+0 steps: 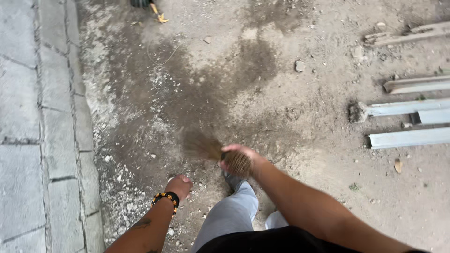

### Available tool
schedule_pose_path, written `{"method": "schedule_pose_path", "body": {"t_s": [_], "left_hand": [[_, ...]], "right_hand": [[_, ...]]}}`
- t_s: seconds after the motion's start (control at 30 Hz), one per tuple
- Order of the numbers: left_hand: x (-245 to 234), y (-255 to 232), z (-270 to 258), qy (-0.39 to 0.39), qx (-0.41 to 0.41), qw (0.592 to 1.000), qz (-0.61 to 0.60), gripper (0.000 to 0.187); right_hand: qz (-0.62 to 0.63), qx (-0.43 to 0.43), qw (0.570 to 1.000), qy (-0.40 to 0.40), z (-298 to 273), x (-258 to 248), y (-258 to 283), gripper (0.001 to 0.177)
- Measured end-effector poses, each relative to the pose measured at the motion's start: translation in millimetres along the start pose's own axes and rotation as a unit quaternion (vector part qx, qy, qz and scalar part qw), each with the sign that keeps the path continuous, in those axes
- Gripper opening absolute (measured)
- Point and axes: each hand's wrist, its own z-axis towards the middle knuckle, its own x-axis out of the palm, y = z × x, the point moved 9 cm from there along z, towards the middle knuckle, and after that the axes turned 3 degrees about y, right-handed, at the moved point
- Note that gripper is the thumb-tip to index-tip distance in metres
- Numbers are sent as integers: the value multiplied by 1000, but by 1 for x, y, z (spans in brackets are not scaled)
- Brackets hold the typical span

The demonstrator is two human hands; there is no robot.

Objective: The person sweeps an outdoor ground area using a handheld bunch of twigs, moving debris and leaves across the dirt and concrete surfaces.

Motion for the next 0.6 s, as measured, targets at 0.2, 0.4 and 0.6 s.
{"method": "schedule_pose_path", "body": {"t_s": [0.2, 0.4, 0.6], "left_hand": [[22, -61, 28, 52, 60, 997, 6, 22], [89, -96, 54, 127, 54, 974, 178, 17], [194, -177, 34, 137, 94, 951, 259, 21]], "right_hand": [[244, -97, 955, 138, -103, -212, 47, 27], [326, -262, 899, -130, -254, -392, -54, 40], [174, -296, 923, -174, -266, -318, -116, 35]]}}
